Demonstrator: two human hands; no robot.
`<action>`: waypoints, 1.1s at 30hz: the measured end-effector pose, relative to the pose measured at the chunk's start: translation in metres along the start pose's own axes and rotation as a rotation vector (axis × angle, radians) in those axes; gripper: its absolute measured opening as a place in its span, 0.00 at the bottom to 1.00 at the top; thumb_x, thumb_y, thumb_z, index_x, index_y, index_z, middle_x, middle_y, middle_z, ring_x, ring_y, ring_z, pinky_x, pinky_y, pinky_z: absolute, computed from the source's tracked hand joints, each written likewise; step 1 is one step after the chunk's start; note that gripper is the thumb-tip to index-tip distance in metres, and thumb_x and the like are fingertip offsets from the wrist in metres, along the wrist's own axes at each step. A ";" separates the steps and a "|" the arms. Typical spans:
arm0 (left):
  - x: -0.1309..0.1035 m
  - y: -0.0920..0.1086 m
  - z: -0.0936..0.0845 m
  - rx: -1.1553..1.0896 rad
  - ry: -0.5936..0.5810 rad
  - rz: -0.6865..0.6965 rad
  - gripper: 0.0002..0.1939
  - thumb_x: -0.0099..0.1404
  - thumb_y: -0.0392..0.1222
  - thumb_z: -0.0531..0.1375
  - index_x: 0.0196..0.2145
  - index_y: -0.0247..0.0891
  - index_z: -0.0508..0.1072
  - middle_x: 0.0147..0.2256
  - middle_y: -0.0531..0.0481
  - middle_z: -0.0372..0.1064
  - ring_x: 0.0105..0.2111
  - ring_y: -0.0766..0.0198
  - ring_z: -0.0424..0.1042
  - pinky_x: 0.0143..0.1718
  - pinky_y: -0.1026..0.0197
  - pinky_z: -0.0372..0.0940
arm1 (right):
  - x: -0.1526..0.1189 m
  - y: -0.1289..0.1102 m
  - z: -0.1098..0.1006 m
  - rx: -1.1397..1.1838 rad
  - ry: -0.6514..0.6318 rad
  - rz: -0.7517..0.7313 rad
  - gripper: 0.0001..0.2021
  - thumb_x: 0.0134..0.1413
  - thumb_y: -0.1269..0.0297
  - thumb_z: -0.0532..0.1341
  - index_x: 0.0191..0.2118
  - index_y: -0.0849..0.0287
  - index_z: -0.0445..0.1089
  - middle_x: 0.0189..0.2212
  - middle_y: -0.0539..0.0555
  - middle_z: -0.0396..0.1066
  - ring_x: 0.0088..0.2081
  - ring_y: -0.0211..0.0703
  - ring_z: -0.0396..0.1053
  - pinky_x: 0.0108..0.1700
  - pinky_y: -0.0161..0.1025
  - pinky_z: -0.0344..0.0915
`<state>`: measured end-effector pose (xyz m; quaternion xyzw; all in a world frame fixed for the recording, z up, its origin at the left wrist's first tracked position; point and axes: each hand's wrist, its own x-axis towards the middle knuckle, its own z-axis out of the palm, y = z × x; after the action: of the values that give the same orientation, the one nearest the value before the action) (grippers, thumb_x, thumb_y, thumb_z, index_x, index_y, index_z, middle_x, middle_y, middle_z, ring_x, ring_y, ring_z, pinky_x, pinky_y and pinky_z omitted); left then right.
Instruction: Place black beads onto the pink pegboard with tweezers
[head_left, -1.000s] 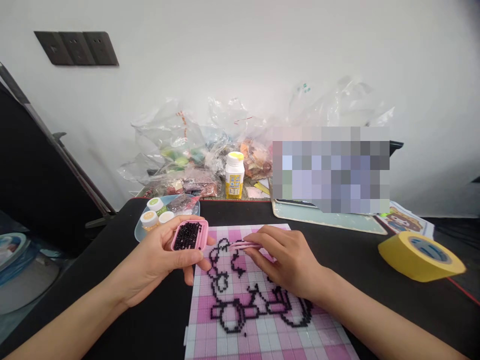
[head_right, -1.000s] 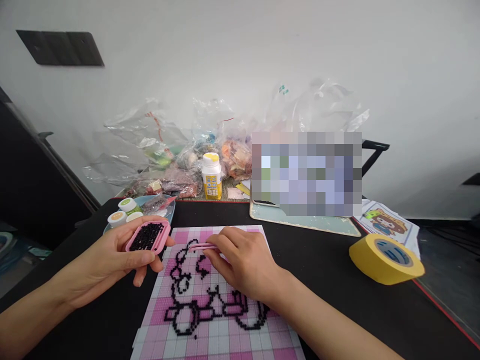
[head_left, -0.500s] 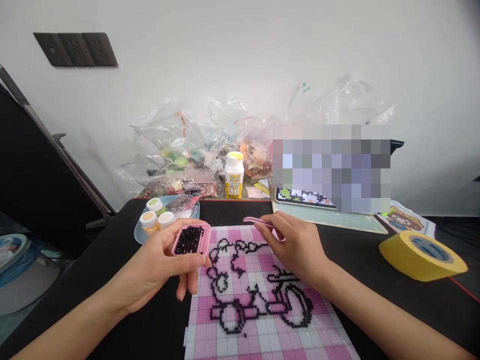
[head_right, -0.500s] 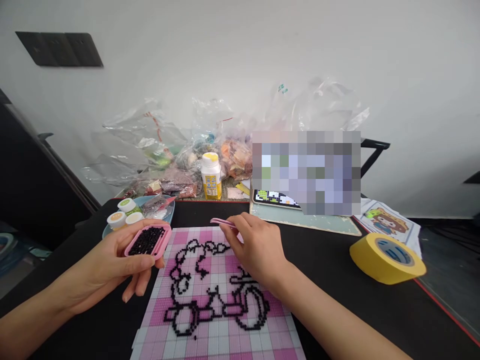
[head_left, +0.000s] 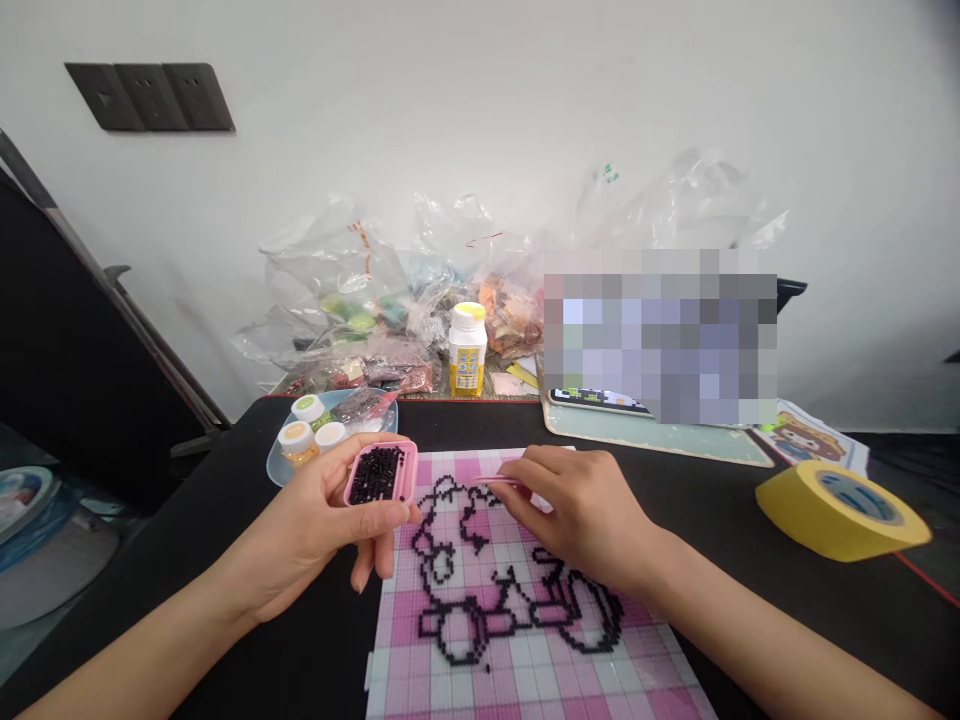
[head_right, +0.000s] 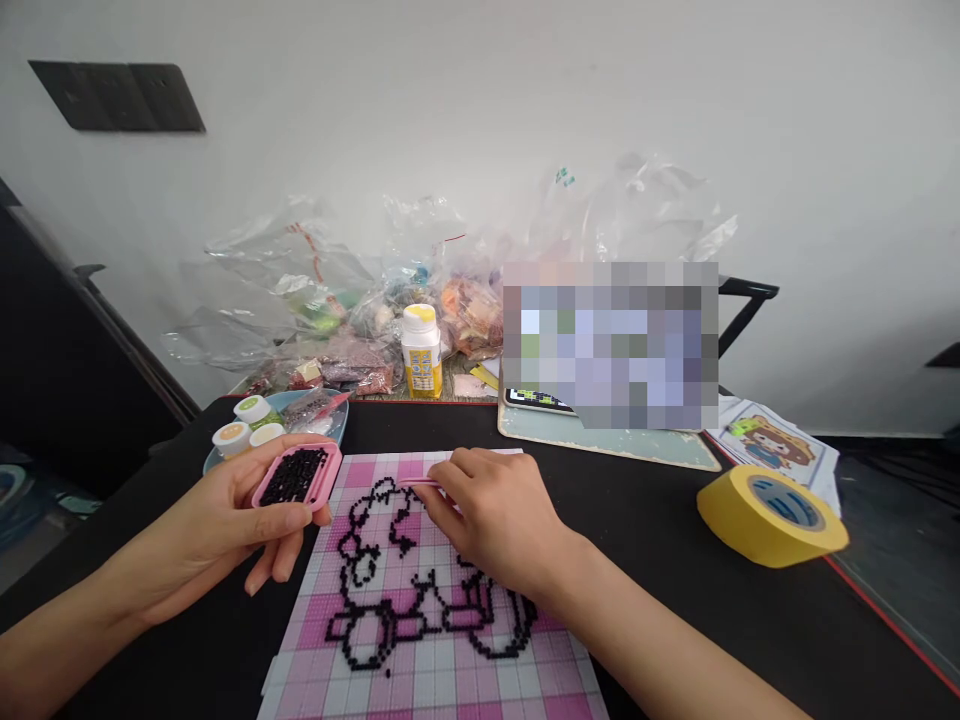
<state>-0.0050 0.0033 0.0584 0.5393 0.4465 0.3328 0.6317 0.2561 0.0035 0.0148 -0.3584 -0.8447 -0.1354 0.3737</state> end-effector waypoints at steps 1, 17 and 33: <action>0.000 0.000 0.000 0.000 0.002 0.001 0.35 0.55 0.48 0.76 0.54 0.40 0.64 0.28 0.50 0.78 0.16 0.70 0.69 0.14 0.71 0.64 | 0.000 -0.001 -0.001 0.008 -0.024 0.002 0.16 0.70 0.63 0.56 0.31 0.60 0.73 0.20 0.49 0.69 0.22 0.34 0.65 0.25 0.33 0.54; -0.003 -0.006 0.004 0.079 0.047 0.047 0.30 0.59 0.45 0.73 0.53 0.40 0.65 0.20 0.54 0.75 0.21 0.61 0.75 0.18 0.68 0.62 | 0.002 -0.007 -0.003 0.158 -0.017 0.051 0.09 0.72 0.65 0.53 0.43 0.61 0.69 0.28 0.51 0.72 0.25 0.35 0.68 0.27 0.33 0.62; -0.010 -0.004 0.021 0.002 -0.049 -0.072 0.31 0.53 0.37 0.74 0.51 0.41 0.66 0.28 0.54 0.78 0.21 0.64 0.77 0.18 0.68 0.68 | 0.000 -0.023 0.000 0.337 -0.057 0.007 0.08 0.70 0.69 0.54 0.47 0.60 0.69 0.37 0.56 0.71 0.32 0.39 0.71 0.30 0.35 0.71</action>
<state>0.0106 -0.0148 0.0571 0.5314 0.4507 0.2960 0.6534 0.2401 -0.0125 0.0156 -0.2972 -0.8644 0.0199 0.4050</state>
